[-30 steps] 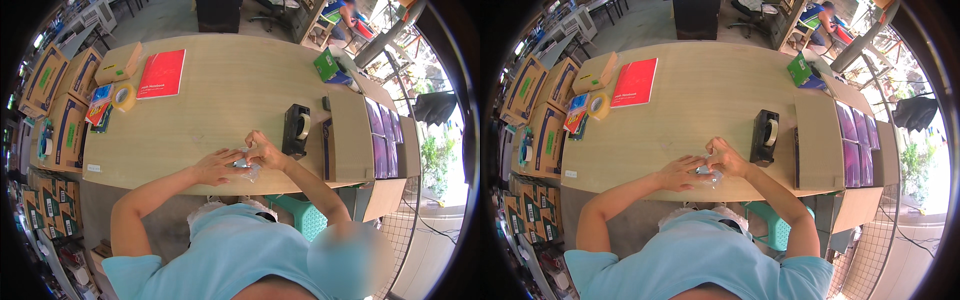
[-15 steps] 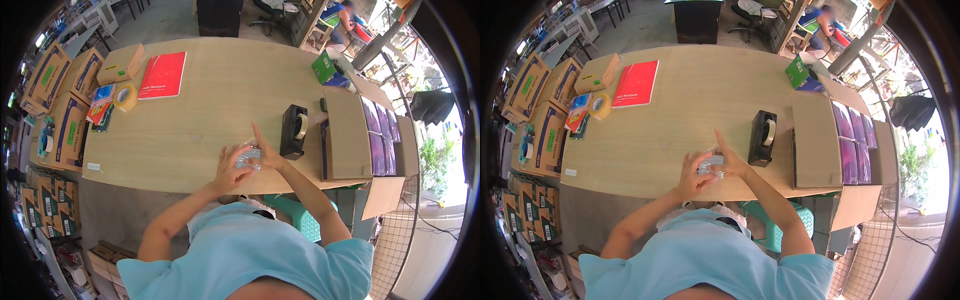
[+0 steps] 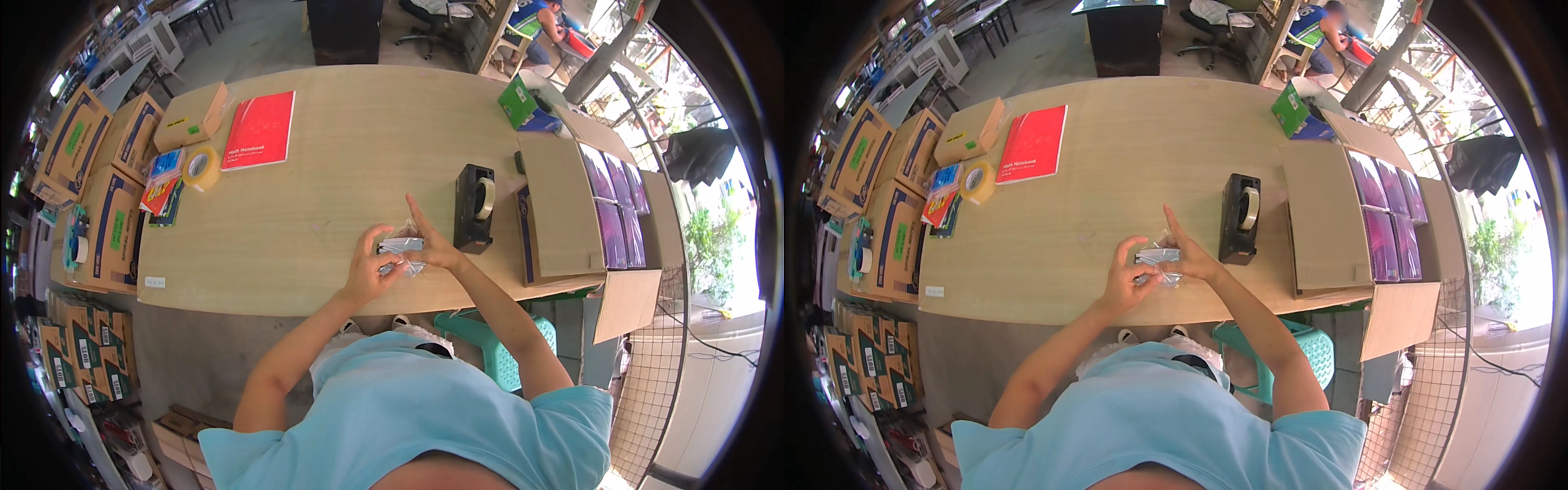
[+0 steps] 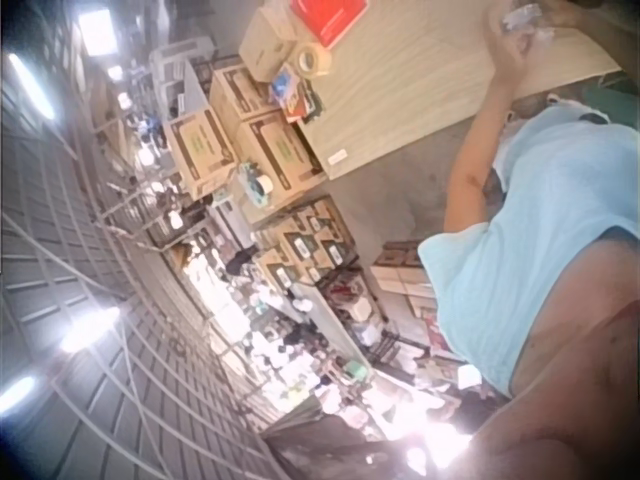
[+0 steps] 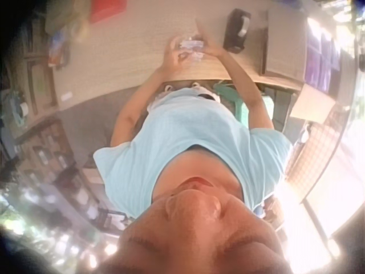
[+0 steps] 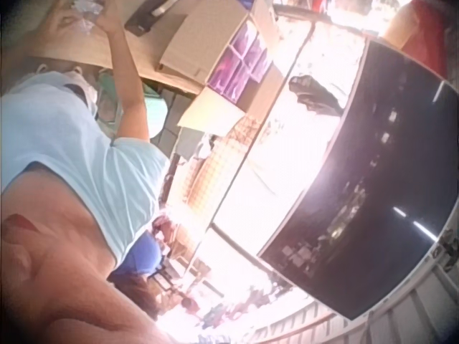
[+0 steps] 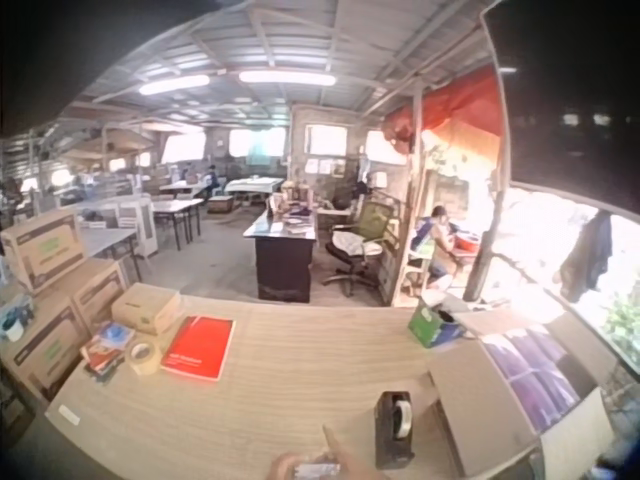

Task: The person wraps small notebooks in plastic film, secures them with tape, packs them into a box, seals the box with a tape dispenser, labels it with a pen, and stacks the box on a pallet.

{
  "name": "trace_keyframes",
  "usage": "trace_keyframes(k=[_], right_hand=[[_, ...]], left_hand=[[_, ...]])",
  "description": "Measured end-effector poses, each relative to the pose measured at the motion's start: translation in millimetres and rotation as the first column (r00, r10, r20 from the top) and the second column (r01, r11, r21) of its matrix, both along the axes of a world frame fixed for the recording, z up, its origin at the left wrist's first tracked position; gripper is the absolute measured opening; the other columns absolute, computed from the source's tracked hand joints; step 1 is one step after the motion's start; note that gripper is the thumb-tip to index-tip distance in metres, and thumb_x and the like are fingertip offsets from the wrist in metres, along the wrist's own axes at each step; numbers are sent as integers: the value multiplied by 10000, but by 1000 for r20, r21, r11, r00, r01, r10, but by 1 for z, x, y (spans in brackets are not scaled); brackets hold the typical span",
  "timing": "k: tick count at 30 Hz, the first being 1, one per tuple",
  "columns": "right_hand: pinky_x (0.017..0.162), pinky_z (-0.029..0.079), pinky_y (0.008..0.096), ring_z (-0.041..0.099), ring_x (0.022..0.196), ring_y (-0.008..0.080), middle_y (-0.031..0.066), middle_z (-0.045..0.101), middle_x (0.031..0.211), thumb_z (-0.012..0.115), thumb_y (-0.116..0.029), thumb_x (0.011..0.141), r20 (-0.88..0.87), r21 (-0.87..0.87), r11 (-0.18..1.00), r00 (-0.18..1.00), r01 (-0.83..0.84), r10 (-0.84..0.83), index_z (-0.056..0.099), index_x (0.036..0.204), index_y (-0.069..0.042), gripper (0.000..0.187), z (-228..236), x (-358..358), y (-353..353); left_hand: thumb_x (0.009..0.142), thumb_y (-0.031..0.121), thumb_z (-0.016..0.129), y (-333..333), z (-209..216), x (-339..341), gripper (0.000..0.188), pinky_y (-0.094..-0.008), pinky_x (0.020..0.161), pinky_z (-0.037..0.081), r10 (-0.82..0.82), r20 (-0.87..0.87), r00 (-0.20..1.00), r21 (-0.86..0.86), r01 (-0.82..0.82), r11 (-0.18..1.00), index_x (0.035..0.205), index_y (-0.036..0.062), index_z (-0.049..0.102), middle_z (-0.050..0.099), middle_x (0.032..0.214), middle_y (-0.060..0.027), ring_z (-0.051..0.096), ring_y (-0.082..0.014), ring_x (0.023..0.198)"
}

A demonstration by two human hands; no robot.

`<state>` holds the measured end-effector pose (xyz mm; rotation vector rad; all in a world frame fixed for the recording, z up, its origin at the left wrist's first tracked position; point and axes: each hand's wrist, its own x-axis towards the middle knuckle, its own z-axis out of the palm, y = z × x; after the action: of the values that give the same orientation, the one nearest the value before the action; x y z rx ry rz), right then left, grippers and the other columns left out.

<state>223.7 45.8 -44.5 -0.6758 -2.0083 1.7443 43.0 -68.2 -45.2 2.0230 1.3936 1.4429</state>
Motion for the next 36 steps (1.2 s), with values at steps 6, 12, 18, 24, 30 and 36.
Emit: trace_keyframes(k=[6,12,18,24,30,36], right_hand=[[1072,352,408,440,1273,300,197,420,1375,727,-44,757,-312,-158,971,924,180,-222,-92,1571,-163,1161,-17,21,-44],[1049,381,396,478,1212,275,166,440,1298,697,16,739,-237,-145,930,900,339,-365,-42,1577,-146,1129,-25,6,-60],[1015,402,360,511,1139,247,131,474,1212,675,31,694,-262,-290,878,851,380,-455,108,1562,-92,1044,-27,5,-55],[1016,398,355,517,1127,243,122,507,1166,666,27,651,-262,-254,901,872,351,-414,225,1509,-56,968,-25,1,-51],[1021,399,362,517,1133,241,132,518,1189,663,32,687,-245,-229,929,907,290,-343,302,1482,-47,877,-18,8,-47],[958,439,338,546,1083,207,128,542,1182,632,40,768,-255,-555,827,928,91,-273,384,1439,-6,717,-6,13,-17]], left_hand=[[765,84,791,-4,-5,13,139,-341,726,518,60,177,982,-191,-26,981,769,11,673,445,1307,-144,627,-254,903],[767,121,791,-2,1,25,193,-348,703,527,203,274,940,-294,-119,948,692,18,646,426,1334,-134,603,-260,974],[797,103,763,-4,17,27,347,-350,875,499,207,361,909,-145,-165,976,1097,29,607,446,1334,-136,567,-256,1068],[797,56,735,12,-11,-9,556,-328,972,454,83,677,731,-540,417,731,1310,29,524,569,1258,-84,534,-182,1162],[782,4,722,13,-8,-3,410,-296,898,480,136,697,704,-556,410,723,1181,17,631,663,1049,-62,611,-146,981],[780,1,726,10,-13,-1,394,-286,885,485,154,714,683,-548,410,729,1161,6,627,664,1046,-60,609,-136,971]])
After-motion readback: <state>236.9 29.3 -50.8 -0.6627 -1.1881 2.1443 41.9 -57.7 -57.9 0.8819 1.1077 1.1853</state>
